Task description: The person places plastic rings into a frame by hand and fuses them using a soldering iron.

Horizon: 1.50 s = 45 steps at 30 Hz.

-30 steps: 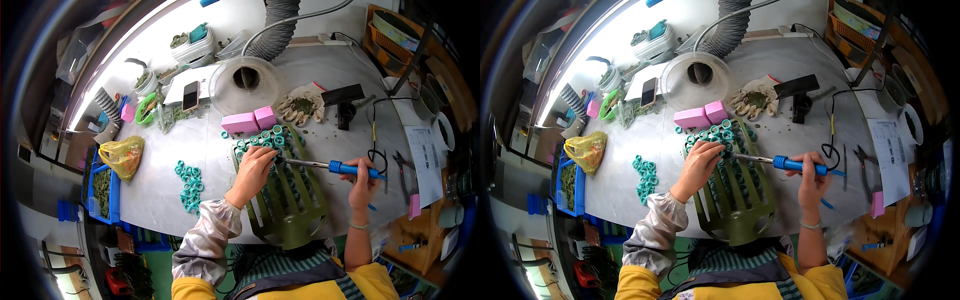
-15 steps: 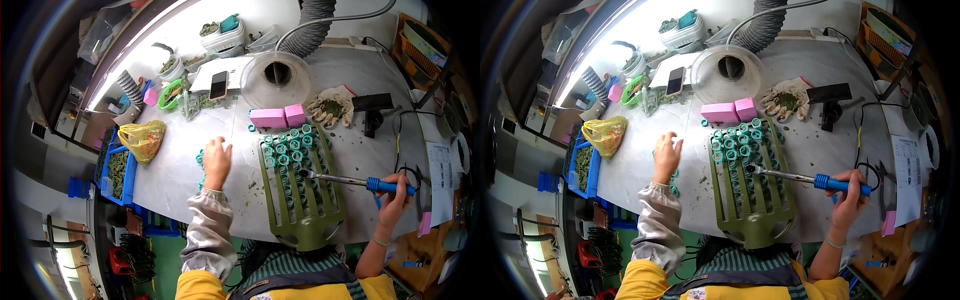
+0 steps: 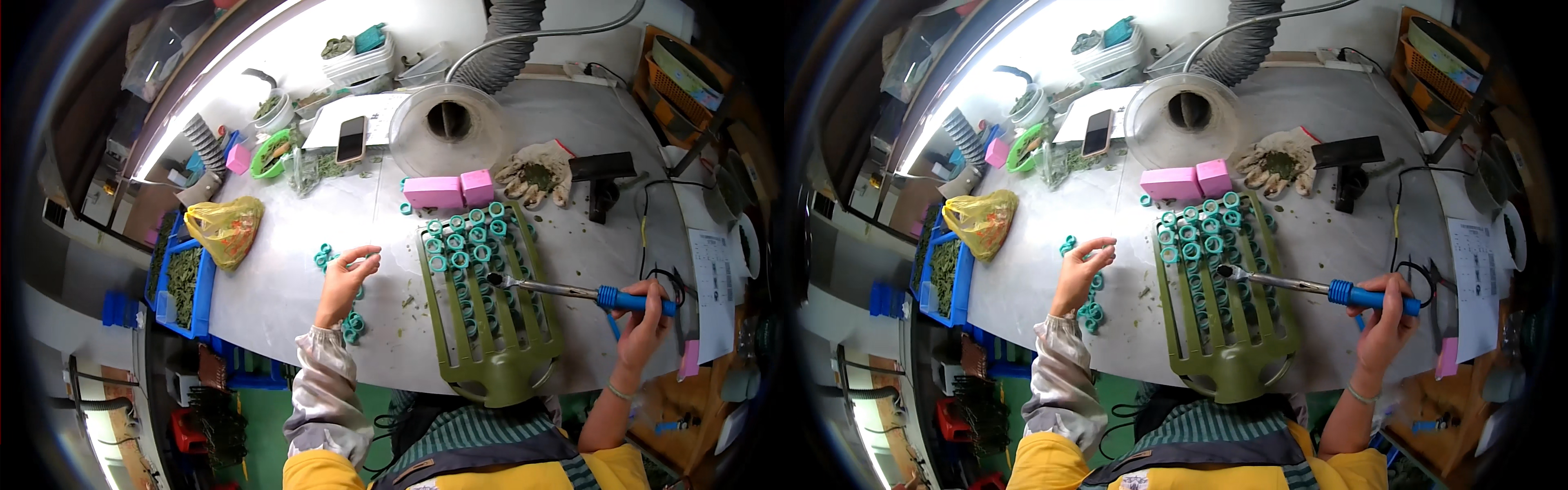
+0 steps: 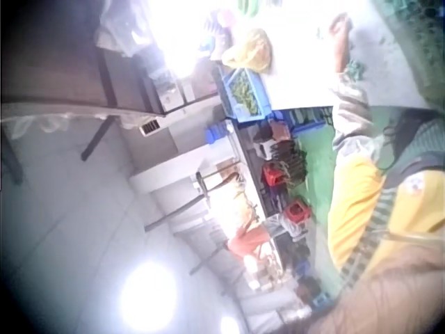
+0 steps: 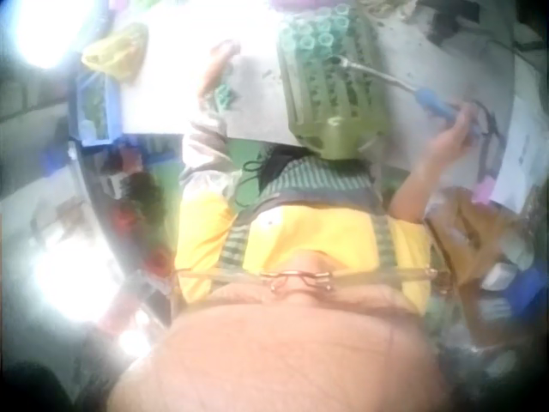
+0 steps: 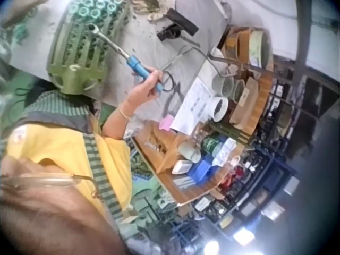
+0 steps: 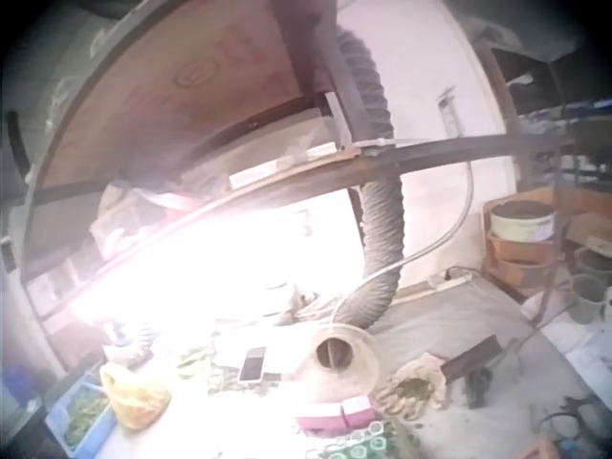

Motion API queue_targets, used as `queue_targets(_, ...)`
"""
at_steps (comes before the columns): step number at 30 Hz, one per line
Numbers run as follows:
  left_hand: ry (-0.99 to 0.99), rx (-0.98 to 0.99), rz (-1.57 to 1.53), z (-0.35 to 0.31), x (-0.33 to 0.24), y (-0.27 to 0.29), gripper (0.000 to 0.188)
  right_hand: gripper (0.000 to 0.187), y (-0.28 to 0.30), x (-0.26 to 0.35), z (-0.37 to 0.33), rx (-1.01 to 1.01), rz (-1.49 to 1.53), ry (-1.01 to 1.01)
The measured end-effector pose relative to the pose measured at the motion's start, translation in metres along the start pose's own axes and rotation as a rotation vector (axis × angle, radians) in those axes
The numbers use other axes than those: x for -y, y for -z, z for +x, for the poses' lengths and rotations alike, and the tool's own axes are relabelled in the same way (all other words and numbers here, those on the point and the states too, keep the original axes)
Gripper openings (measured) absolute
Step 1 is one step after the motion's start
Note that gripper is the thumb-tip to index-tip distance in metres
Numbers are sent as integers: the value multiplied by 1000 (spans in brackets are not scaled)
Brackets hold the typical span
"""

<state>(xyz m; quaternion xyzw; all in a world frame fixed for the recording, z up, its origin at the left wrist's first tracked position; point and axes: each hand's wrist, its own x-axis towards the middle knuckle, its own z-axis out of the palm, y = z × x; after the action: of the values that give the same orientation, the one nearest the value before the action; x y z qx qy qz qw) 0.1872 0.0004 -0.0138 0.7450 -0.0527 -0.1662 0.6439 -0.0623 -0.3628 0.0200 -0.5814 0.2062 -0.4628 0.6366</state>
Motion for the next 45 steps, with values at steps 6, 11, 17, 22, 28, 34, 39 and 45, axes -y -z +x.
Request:
queue_targets(6, -397, 200, 238, -23, -30, -92, 29, 35, 13, 2, 5, -19, -22, 17)
queue_targets(11, -693, 297, 579, -16, -39, -156, 31, 32, 18, -9, 8, -17, -17, 18)
queue_targets(17, -898, 300, 770, 11, -20, -182, 31, 29, 13, -27, 8, 36, 7, 2)
queue_targets(22, -880, 311, 786, 11, -24, -181, 29, 27, 9, -29, 10, 33, 26, 48)
queue_targets(28, -898, 355, 719, 8, -34, -177, 30, 33, 30, -10, 15, 33, -40, 67)
queue_targets(34, -483, -356, 1186, 35, 11, -12, 21, 32, 27, -8, 13, -6, 64, 29)
queue_targets(39, -153, -343, 1313, 10, 33, 62, 15, 31, 20, -12, 9, -23, 62, 32)
queue_targets(45, -43, -184, 744, 18, 31, 62, 16, 30, 13, -10, 7, 8, 64, 24)
